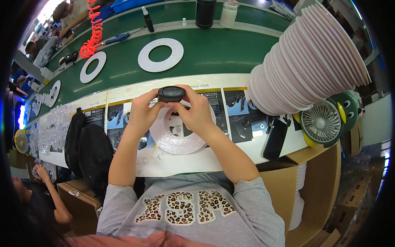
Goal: Applying seals to rings and assembling various components of baby bottles at an industrial workbench.
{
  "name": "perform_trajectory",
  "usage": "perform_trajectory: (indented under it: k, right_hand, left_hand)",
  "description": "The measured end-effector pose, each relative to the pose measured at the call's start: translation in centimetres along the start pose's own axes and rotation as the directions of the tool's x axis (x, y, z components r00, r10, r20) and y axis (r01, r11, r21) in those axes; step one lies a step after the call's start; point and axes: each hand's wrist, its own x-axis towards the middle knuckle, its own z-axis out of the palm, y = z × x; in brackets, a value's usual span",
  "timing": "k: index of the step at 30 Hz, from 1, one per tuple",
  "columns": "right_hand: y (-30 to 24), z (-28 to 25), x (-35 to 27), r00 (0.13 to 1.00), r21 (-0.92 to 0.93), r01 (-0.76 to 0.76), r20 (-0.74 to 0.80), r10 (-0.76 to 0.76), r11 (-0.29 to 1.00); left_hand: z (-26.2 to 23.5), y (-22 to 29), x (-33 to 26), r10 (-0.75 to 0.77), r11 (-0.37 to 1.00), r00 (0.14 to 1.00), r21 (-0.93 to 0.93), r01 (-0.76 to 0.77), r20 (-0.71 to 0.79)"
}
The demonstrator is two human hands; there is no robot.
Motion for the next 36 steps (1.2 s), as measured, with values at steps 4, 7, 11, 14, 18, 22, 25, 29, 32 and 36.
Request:
perform_trajectory:
  k: [4,7,11,14,18,22,25,29,32,36]
  right_hand:
    - [0.2,-0.1,0.0,1.0,-0.011,0.005,-0.003,-0.005,1.0]
    - [0.2,0.0,0.0,1.0,-0.008,0.001,-0.002,-0.001,1.0]
    - [0.1,0.0,0.0,1.0,0.0,-0.001,-0.003,0.001,1.0]
    - [0.0,0.0,0.1,1.0,-0.002,-0.007,-0.002,0.007,1.0]
    - [0.0,0.0,0.1,1.0,-0.006,0.006,-0.006,-0.006,1.0]
    - [-0.3,-0.1,-0.1,0.999,-0.022,0.036,-0.011,-0.036,0.999]
    - [-0.9,-0.1,-0.2,1.0,-0.015,0.023,0.0,-0.023,1.0]
    - [-1.1,0.2,-0.4,0.999,0.045,-0.006,0.039,0.004,0.999]
    - [-1.2,0.5,-0.7,0.996,0.089,-0.027,0.082,0.02,0.996]
    - [-1.0,0.8,-0.9,0.994,0.084,-0.029,0.111,0.019,0.996]
  left_hand:
    - [0.2,-0.3,0.0,0.025,1.0,0.999,0.004,-0.025,-0.02]
    - [0.3,-0.4,0.0,0.03,1.0,0.999,0.002,-0.03,-0.023]
    - [0.3,-0.4,0.0,0.02,1.0,1.0,0.007,-0.019,-0.02]
    - [0.2,-0.1,0.0,0.022,1.0,1.0,0.0,-0.022,-0.021]
    - [-0.2,0.3,0.1,-0.057,0.998,0.998,0.003,0.057,0.035]
    - [-1.1,1.3,0.2,-0.069,0.998,0.995,0.005,0.069,0.078]
    - [-1.8,2.2,0.2,-0.092,0.996,0.989,0.002,0.092,0.116]
    - [-2.2,1.9,-0.5,-0.041,0.999,0.996,0.029,0.038,0.081]
    - [-2.6,2.2,-1.3,-0.089,0.995,0.989,0.051,0.084,0.115]
    - [-2.3,2.3,-2.0,-0.152,0.988,0.986,0.044,0.15,0.064]
